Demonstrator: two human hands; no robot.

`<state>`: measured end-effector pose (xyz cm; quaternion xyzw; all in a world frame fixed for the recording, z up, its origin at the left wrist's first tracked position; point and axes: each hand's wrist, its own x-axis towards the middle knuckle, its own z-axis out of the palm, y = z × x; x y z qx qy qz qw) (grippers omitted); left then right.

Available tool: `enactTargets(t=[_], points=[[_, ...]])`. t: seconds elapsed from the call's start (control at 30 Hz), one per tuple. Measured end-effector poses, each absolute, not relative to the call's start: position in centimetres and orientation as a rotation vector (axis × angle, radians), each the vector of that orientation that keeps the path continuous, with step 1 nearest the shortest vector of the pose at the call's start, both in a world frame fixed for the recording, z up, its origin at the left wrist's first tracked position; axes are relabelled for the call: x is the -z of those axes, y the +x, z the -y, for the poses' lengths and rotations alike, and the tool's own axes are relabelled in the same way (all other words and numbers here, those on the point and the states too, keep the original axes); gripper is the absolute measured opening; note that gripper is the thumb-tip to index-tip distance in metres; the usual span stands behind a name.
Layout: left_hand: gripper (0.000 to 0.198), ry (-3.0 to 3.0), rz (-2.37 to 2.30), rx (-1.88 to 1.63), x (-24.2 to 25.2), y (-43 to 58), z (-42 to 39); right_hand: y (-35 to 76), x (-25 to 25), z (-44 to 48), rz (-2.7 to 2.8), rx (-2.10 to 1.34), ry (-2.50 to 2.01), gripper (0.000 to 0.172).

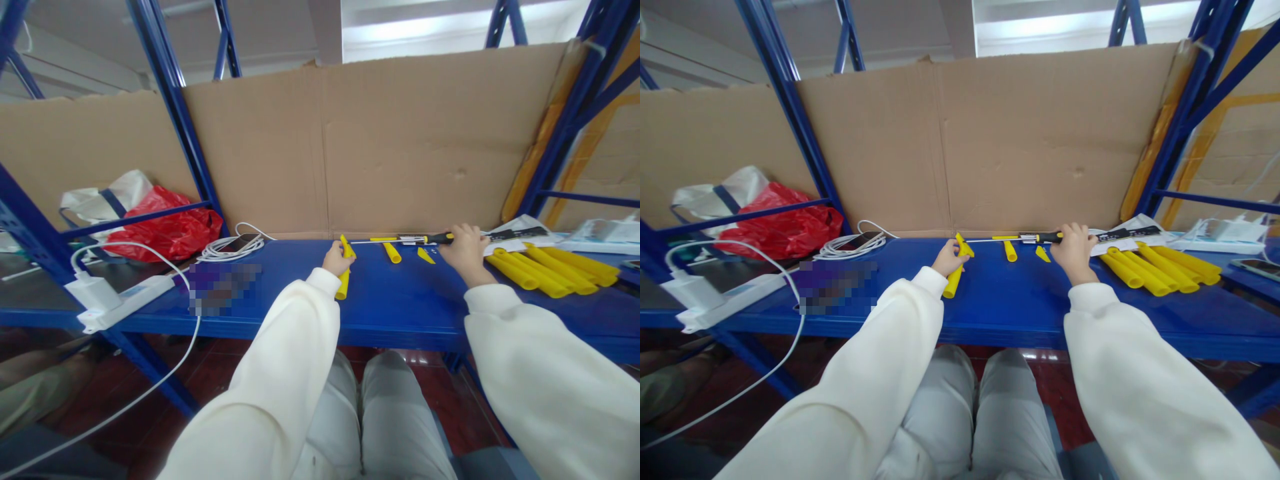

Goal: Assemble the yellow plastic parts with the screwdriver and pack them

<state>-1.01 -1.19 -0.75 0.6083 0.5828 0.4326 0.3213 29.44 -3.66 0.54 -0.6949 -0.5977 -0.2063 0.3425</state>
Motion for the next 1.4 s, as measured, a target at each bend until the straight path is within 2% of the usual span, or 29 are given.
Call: enactTargets(t=[0.23,0.6,0.9,1.17,1.4], points=[[0.043,1.657,-1.557,-1.151,0.8,-1.0,1.3,30.8,-0.3,3.3,1.621,0.644,-1.812,0.025],[0.049,1.745,-1.681,-1.144,1.1,-1.4,0.6,32.3,0.3,1.7,1.811,0.496,-1.797,0.035],[0.056,1.813,-1.726,-1.156,1.2,-1.6,0.3,32.6,0.4,1.7,1.83,0.527,-1.722,0.029],[0.043,1.805,-1.764,-1.107,0.6,-1.5,1.1,32.5,1.0,1.4,1.804,0.516,-1.68,0.034],[0.045,1.797,-1.785,-1.085,0.4,-1.5,1.4,32.3,0.9,1.1,1.859,0.598,-1.621,0.034]])
